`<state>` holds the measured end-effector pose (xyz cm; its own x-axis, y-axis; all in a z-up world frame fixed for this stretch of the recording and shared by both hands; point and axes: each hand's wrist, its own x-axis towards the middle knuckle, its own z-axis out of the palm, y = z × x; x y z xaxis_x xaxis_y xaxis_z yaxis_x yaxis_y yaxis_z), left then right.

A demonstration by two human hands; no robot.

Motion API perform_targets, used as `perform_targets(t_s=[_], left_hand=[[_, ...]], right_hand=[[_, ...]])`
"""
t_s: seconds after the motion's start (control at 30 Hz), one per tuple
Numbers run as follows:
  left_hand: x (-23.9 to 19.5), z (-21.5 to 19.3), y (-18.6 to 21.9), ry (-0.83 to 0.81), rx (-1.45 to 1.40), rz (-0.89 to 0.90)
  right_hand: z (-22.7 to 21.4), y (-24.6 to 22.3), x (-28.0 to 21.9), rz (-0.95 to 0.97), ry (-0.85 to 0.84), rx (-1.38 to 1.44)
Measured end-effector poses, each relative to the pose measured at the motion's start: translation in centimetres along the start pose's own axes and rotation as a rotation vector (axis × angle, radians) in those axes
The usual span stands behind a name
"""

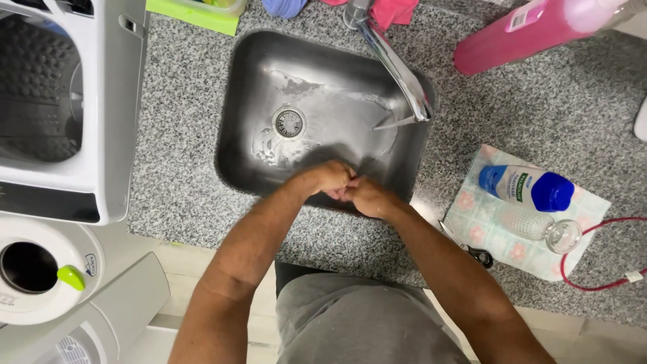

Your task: Washing a plastic bottle with a sponge and soap, followed by a thorough hand washing in a sink.

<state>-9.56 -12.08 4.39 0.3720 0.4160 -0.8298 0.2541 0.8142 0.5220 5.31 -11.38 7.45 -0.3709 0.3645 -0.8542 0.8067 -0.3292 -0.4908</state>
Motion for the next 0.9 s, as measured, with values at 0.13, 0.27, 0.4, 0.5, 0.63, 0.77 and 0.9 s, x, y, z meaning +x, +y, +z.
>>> perform_targets(t_s=[0.13, 0.27, 0.4, 0.5, 0.63, 0.77, 0.9], left_hand=[[0.0, 0.5, 1.8, 0.233, 0.187, 0.178], [4.2, -0.2, 2.1, 0.456, 0.174, 0.38], [7.5, 2.6, 4.8, 0.518, -0.122, 0.322], [8.0, 4.2, 7.7, 0.592, -0.798, 0.404], [10.2, 4.3, 8.3, 0.575, -1.131, 0.391], [11.3, 4.2, 7.5, 0.381, -1.465, 0.373], [12.7, 4.0, 7.0, 0.297, -1.621, 0.481]], right_hand=[[-2.5, -1.3, -2.2, -0.127, 0.182, -0.094], [-4.8, 0.5, 1.6, -0.184, 0.58, 0.412], [-7.1, 1.6, 6.2, -0.109, 0.562, 1.045], [-8.3, 3.1, 9.5, -0.114, 0.492, 1.426], [-8.7, 2.1, 9.8, -0.13, 0.498, 1.386], [-8.6, 1.5, 9.7, -0.134, 0.491, 1.33], [-8.9, 1.6, 9.5, -0.132, 0.485, 1.29]])
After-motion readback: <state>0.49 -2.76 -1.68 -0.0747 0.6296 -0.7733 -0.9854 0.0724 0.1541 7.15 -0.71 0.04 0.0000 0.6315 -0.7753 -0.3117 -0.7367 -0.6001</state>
